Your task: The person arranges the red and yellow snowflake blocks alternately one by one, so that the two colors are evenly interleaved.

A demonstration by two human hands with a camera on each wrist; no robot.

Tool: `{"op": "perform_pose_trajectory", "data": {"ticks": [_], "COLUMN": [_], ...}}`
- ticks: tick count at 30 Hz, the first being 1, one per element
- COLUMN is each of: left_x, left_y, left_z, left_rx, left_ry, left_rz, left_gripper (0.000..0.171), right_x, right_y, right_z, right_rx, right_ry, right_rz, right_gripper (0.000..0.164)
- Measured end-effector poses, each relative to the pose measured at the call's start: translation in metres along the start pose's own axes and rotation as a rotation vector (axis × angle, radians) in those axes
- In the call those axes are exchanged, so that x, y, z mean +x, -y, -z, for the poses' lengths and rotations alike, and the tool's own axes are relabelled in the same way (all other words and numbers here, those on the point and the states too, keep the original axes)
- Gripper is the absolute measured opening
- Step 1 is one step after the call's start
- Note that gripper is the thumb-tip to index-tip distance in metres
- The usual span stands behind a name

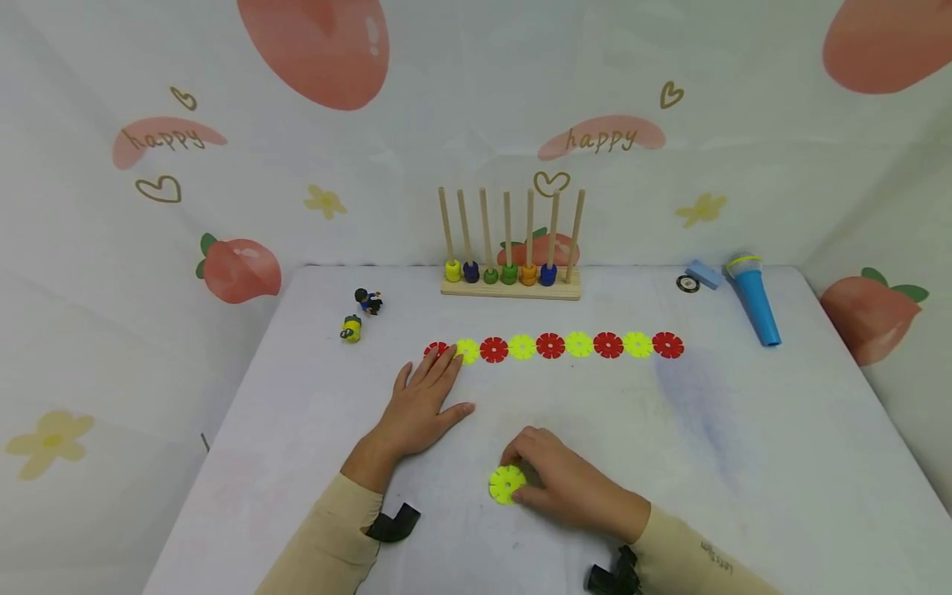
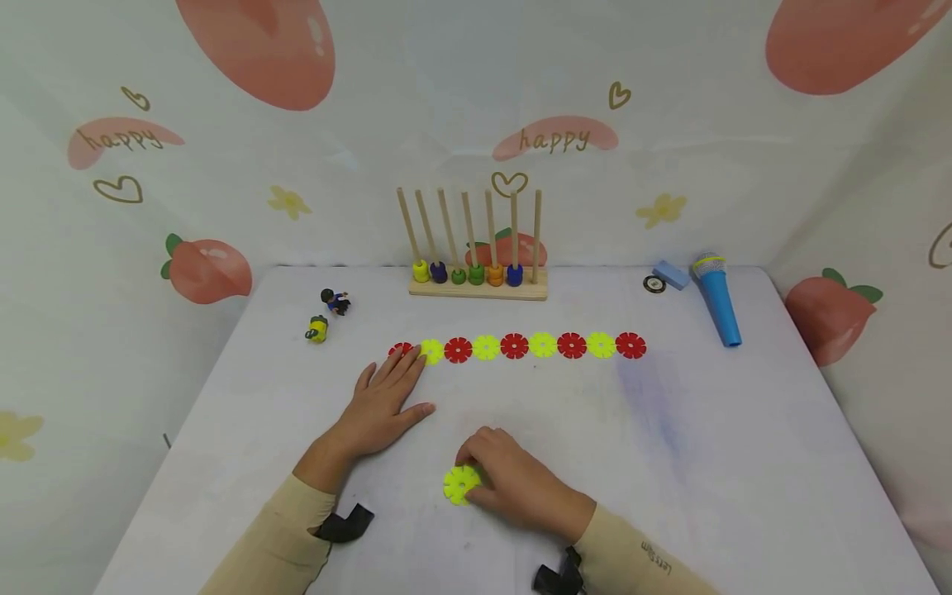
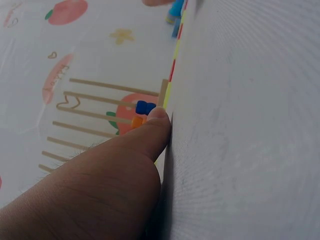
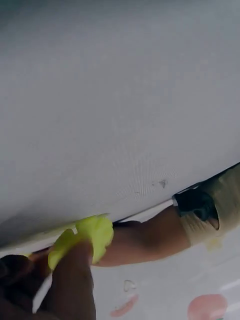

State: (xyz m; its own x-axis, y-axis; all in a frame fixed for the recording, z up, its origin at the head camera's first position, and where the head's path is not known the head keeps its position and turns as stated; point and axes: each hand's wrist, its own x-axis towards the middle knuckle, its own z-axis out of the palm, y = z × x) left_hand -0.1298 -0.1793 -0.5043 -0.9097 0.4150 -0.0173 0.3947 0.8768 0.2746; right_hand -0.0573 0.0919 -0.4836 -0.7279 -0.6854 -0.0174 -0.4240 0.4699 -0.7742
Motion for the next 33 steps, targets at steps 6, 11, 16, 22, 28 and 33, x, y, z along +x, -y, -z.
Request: {"op": "perform_pose_trajectory", "data": {"ticks": [6,11,16,22,28,33], "left_x": [0.0,0.0,-0.002,-0.001,0.0,0.001], "left_y": [-0.002,-0.003,-0.002,-0.002,-0.001,0.0], "left_z": [0.003,0.002,0.0,0.0,-0.001,-0.002], "left_rx": [-0.01,-0.009,0.012,0.01,0.012,0.02], "left_ry": [0.018,0.019,0.022,0.019,0.024,0.017], "left_rz": [-0.002,-0.002,0.019,0.024,0.023,0.014], "left_gripper": [0.084,0.084,0.085,0.085,0.085,0.085], "right_x": [-0.006,-0.022,-0.051,-0.079,-0.08,-0.075], "right_y": [-0.019,-0.057,-0.109,-0.15,-0.156,-0.149], "right_z": [0.027,0.071,0.113,0.149,0.154,0.143], "right_rx": [0.238,0.31,0.203,0.128,-0.085,-0.369], "right_ry": [-0.161,-0.482,-0.775,-0.956,-0.881,-0.671], "right_rz": [-0.06,-0.207,-0.449,-0.685,-0.67,-0.586], "right_gripper": [0.017,0.023,0.037,0.047,0.047,0.053]}}
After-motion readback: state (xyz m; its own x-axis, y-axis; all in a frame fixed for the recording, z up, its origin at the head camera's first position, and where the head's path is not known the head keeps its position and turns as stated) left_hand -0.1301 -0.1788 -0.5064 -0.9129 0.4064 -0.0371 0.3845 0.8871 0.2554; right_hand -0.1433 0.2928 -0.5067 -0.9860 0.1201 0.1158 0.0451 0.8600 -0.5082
